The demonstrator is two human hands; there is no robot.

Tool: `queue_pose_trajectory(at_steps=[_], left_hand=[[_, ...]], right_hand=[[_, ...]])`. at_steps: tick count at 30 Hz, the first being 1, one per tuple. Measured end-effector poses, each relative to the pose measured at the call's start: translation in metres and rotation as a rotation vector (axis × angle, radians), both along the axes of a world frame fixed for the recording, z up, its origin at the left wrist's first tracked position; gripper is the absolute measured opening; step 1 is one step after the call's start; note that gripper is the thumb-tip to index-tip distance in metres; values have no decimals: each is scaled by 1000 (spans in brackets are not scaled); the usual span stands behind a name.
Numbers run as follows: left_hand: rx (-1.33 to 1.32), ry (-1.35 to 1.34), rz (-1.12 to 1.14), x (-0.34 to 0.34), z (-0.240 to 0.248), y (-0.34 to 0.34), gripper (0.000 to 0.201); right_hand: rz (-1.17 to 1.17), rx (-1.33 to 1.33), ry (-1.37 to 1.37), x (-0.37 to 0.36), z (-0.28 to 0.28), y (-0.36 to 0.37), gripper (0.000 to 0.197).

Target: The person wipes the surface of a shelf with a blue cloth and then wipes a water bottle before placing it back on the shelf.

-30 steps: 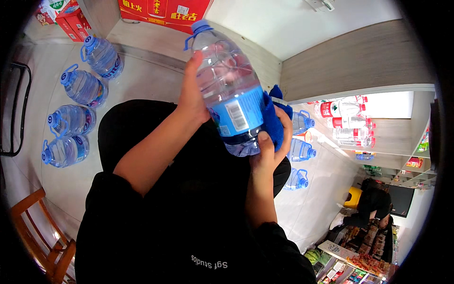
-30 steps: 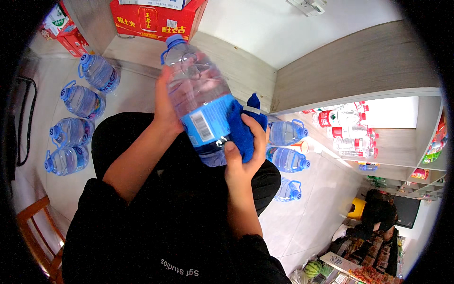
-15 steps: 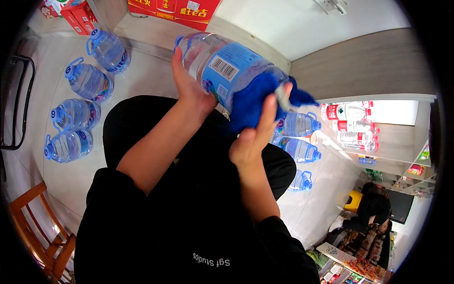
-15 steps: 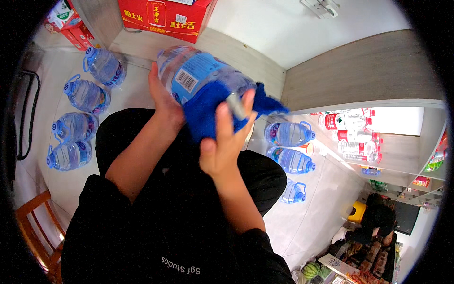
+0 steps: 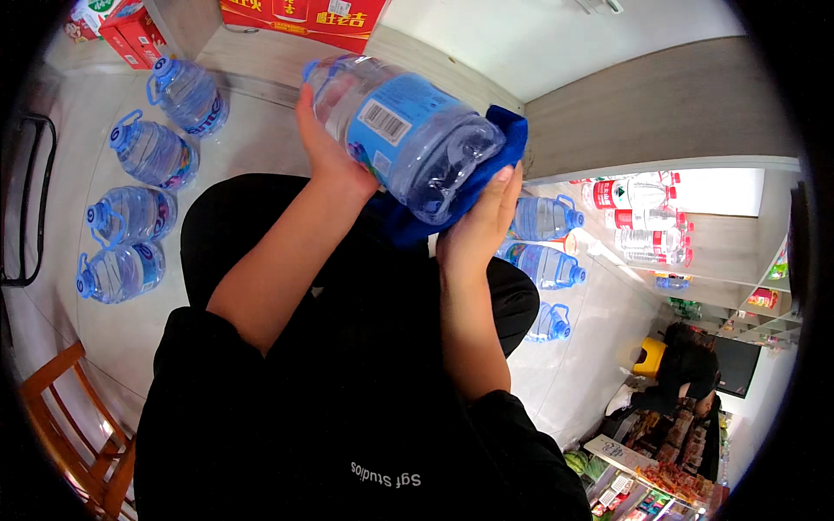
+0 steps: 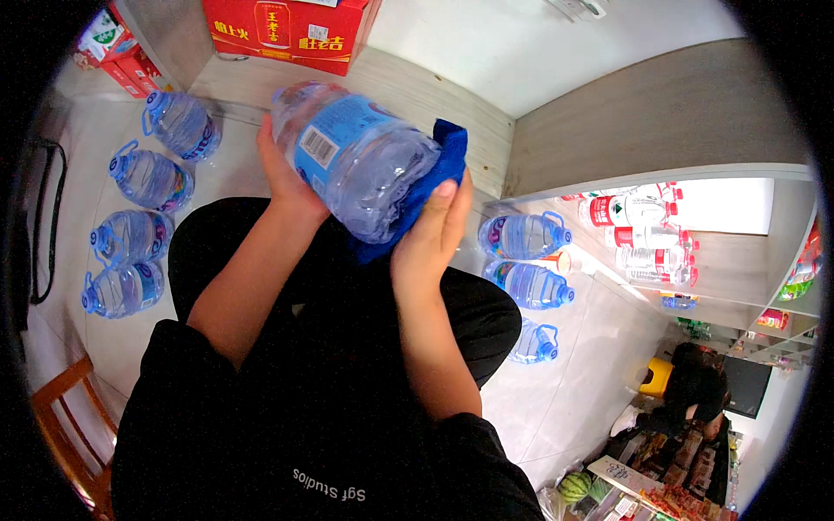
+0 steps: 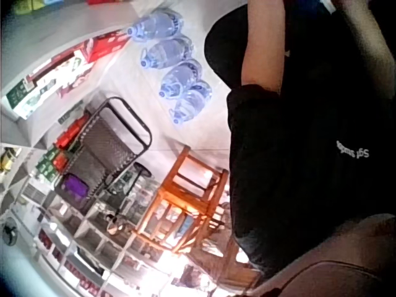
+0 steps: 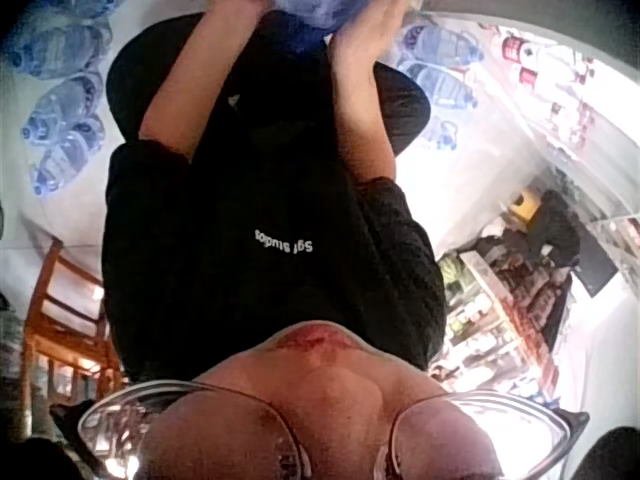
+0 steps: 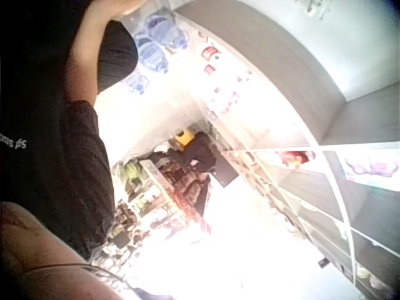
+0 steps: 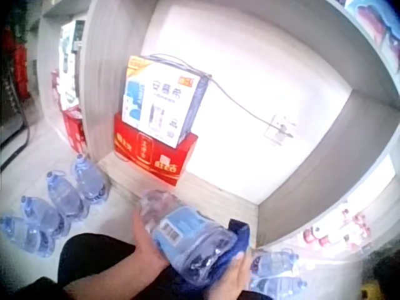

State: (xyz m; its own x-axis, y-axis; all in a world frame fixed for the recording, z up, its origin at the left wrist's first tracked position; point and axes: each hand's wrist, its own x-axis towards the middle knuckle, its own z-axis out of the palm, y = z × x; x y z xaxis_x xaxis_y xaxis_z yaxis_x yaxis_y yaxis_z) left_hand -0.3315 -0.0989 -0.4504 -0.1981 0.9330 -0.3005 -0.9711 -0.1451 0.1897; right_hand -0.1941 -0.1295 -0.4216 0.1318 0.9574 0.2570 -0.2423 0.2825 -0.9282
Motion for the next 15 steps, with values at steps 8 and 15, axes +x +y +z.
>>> queue_pose_trajectory(at_steps=[8,15], left_hand=[[97,-16,-88,4,7,-1,74],[65,-57,-221,14,11,-8,73]], right_hand=[[66,333,-580,12,25,-5,87],[102,308,-520,31,45,18,47]])
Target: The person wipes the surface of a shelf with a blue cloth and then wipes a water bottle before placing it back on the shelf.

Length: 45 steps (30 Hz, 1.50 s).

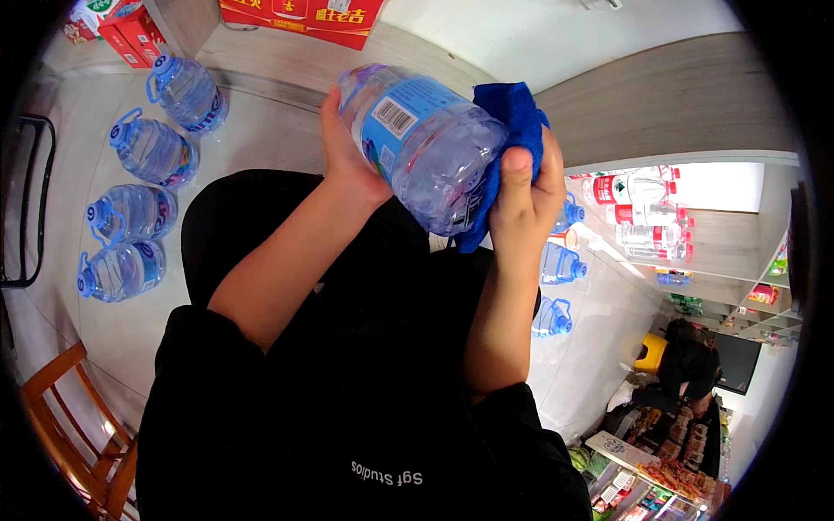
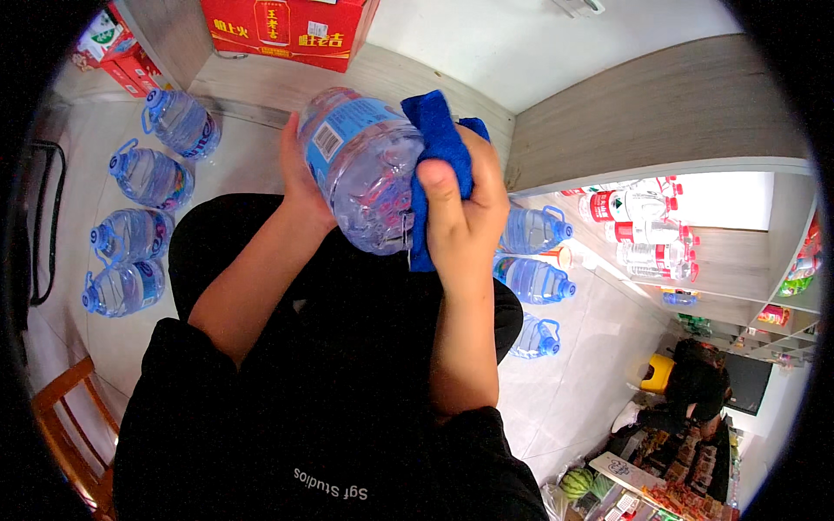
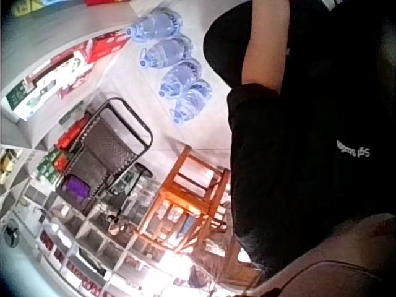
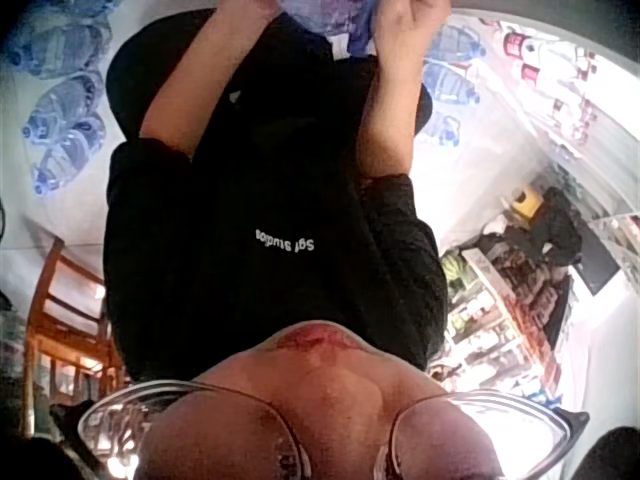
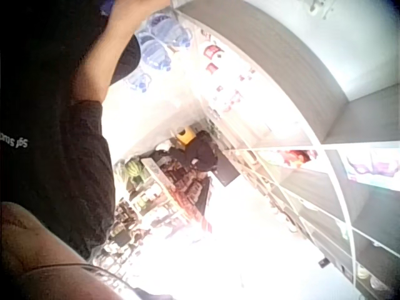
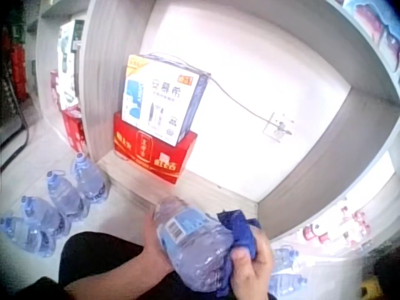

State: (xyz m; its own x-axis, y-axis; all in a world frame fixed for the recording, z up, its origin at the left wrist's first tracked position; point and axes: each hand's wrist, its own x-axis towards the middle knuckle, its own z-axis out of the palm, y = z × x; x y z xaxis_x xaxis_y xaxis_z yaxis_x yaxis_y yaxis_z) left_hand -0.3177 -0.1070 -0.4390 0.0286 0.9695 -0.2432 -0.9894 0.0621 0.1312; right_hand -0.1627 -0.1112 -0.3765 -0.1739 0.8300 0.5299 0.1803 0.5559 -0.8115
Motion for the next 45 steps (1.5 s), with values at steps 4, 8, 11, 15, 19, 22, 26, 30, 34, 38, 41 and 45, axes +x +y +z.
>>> queue_pose_trajectory(at_steps=[4,8,11,15,19,22,26,30,34,38,41,45], left_hand=[[-75,-53,37,-1,-15,3,72],[-77,4,160,-2,-7,2,64],[-67,21,226,-7,-12,3,65],[-6,-4,240,-4,-25,11,71],[-40,68,266,-8,-35,11,76],[-41,36,210,-5,-29,5,74],[-129,22,80,6,-5,1,73],[-196,19,110,5,-1,-3,70],[-95,65,158,1,-4,0,66],[2,108,184,-2,-7,-1,67],[-25,160,206,-2,-15,4,72],[-53,118,198,-4,-19,4,72]], right_hand=[[-60,-251,387,-19,-7,0,52],[-67,-336,676,-28,-37,-19,56],[-225,-306,575,-46,-50,-47,61],[-284,-42,272,-47,-60,-52,67],[-193,331,-210,-37,-35,-35,60],[-134,429,-468,-32,-2,-20,49],[-48,172,-99,-13,2,5,33],[-176,-188,198,-8,-11,1,52],[-290,-169,422,-18,-36,-18,52],[-279,52,138,-39,-49,-50,79],[-232,325,-329,-23,-49,-48,87],[-214,384,-356,-23,-34,-29,89]])
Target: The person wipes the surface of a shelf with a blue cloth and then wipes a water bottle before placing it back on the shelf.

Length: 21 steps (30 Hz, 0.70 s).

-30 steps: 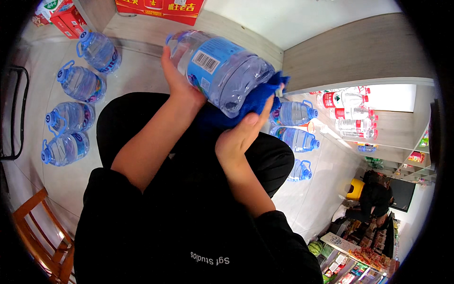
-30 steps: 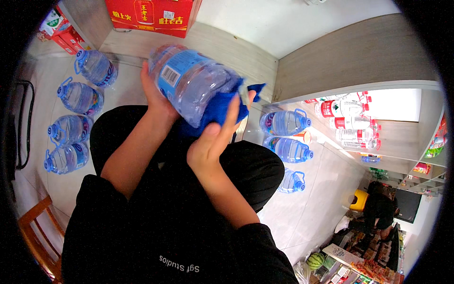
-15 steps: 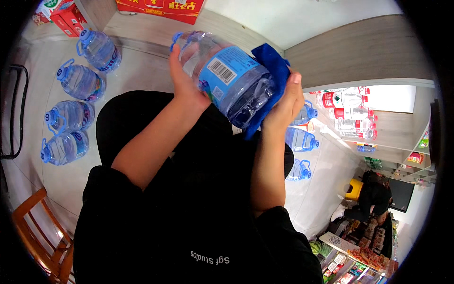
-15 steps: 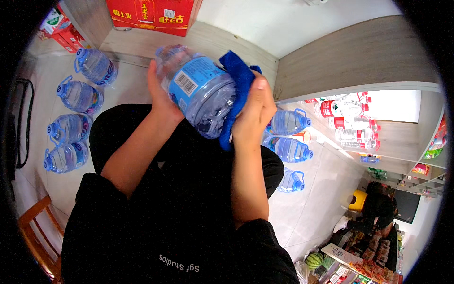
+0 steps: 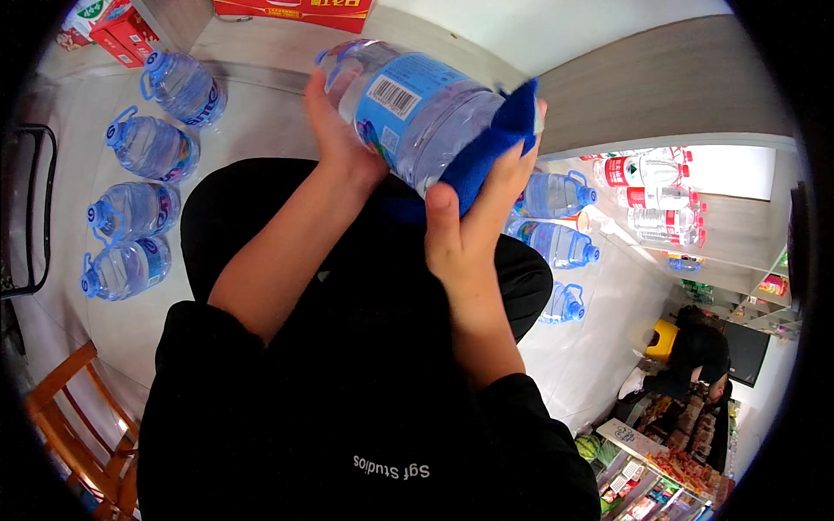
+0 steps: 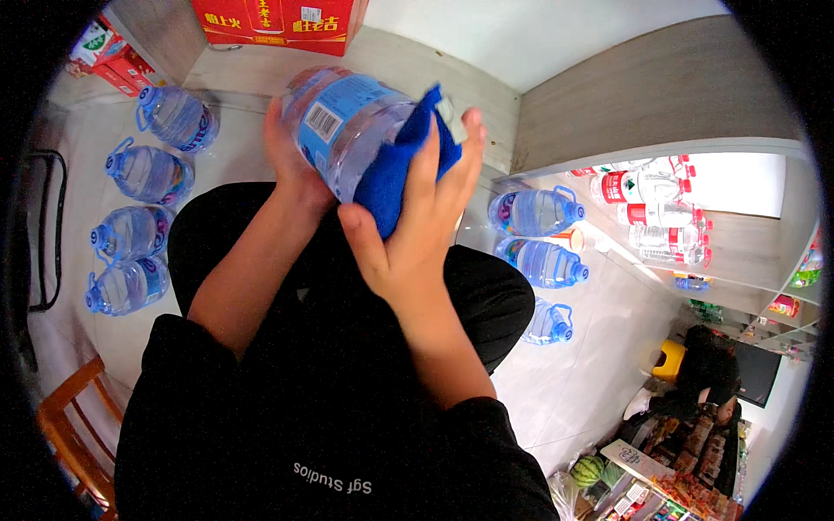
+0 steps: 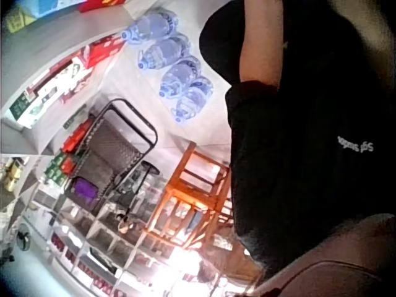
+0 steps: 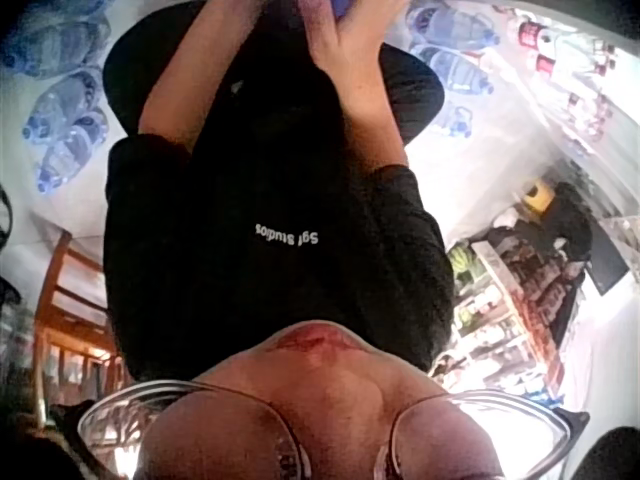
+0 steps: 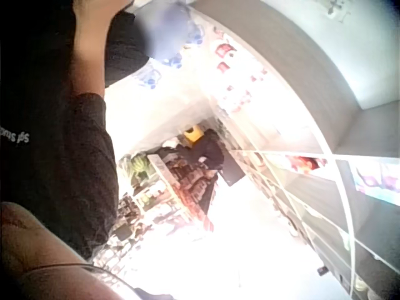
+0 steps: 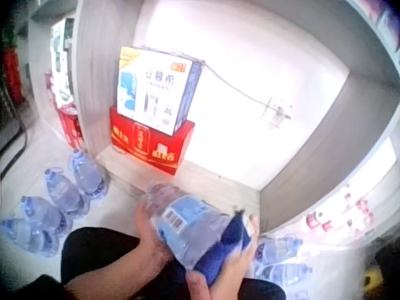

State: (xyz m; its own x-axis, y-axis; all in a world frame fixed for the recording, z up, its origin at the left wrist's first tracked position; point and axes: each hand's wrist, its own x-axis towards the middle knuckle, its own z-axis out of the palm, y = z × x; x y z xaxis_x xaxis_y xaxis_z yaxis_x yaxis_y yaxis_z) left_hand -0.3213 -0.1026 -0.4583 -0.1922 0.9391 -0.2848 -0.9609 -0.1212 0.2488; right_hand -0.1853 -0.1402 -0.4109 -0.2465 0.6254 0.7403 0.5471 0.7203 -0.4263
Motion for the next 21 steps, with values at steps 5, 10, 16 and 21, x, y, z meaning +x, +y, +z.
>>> queue_pose_trajectory(at_steps=[5,10,16,21], left_hand=[[1,-11,-82,5,0,-1,73],[-59,-6,-148,13,20,-8,72],[-86,18,-120,13,24,-7,70],[5,25,-130,9,9,-2,74]], right_hand=[[30,-59,19,9,21,11,69],[71,-181,342,15,21,32,40],[1,-322,466,6,32,49,41],[-31,-532,601,2,42,50,40]])
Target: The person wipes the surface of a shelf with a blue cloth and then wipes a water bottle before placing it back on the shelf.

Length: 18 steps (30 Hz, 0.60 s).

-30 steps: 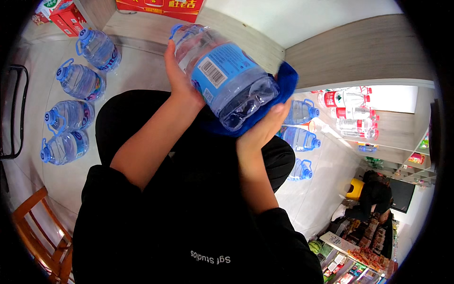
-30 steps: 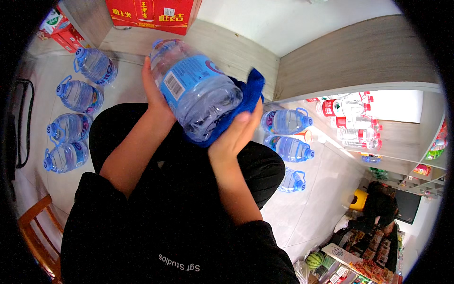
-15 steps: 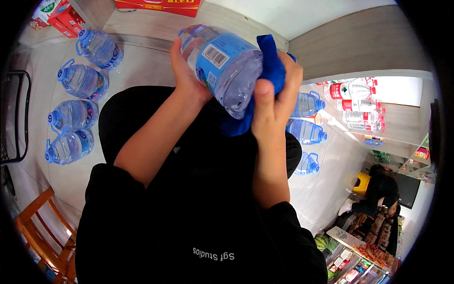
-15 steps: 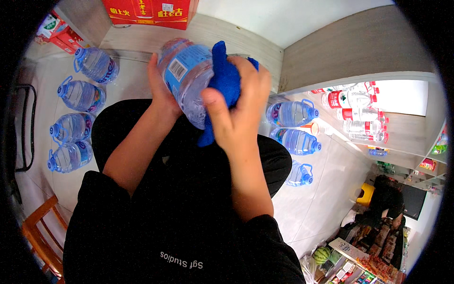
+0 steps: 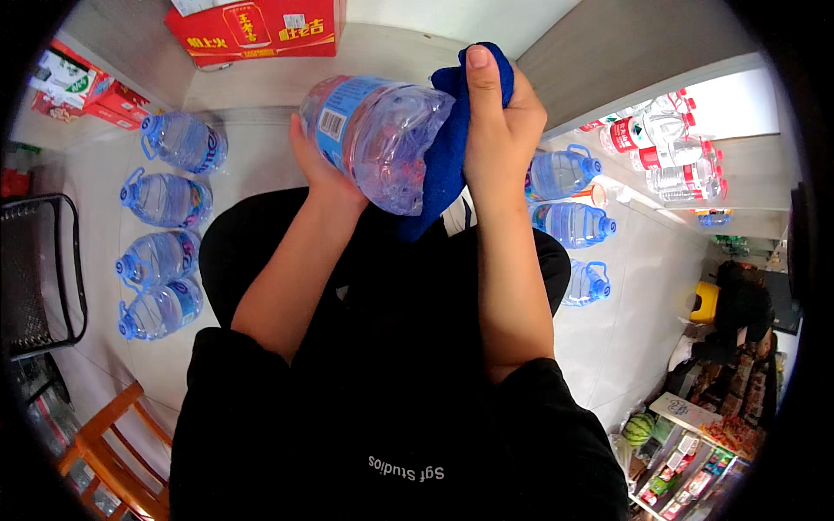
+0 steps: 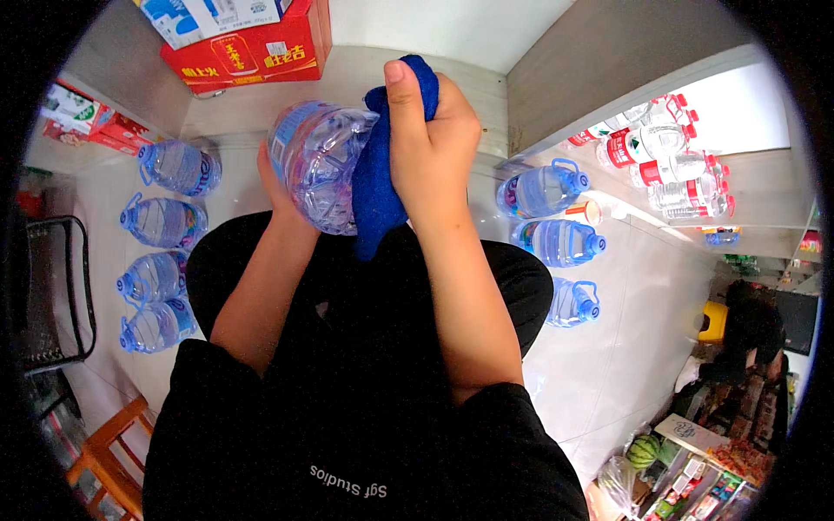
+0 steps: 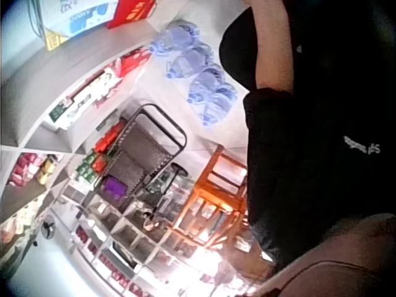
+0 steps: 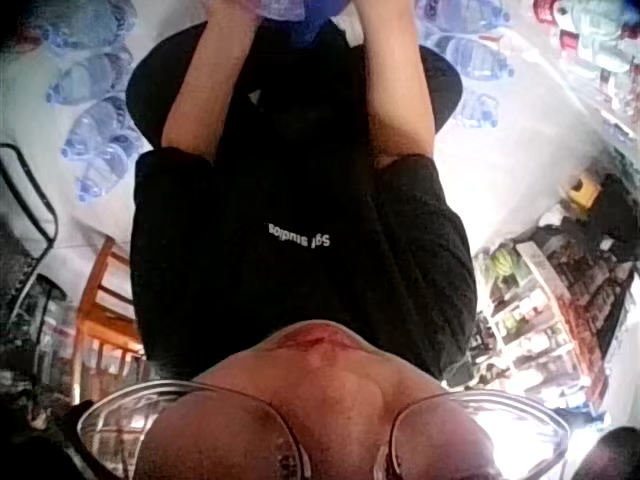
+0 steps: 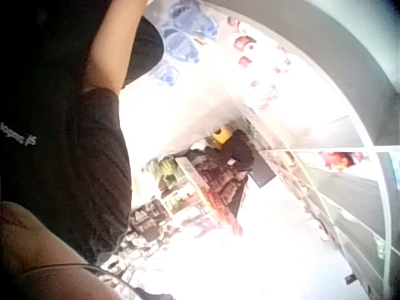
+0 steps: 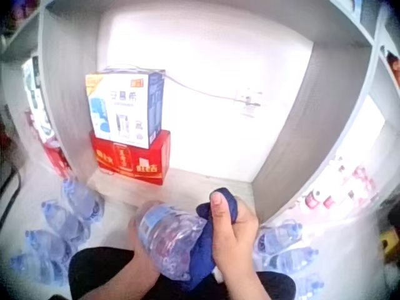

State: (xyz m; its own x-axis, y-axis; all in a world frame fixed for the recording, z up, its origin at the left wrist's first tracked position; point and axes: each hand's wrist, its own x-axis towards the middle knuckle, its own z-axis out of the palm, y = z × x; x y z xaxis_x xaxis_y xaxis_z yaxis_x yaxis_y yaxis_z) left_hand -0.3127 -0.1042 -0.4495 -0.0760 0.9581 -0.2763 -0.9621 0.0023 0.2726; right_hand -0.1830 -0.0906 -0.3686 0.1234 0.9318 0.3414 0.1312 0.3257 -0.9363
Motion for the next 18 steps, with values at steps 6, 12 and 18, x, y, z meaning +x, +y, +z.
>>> queue_pose_trajectory(at_steps=[6,12,18], left_hand=[[-44,85,56,-2,4,0,74],[199,85,88,-33,-43,14,70],[565,-148,-49,-31,-21,13,75]], right_hand=[[-75,467,-463,-4,-20,-12,43],[109,455,-657,-17,-27,-59,53],[130,417,-581,14,-35,-62,36]])
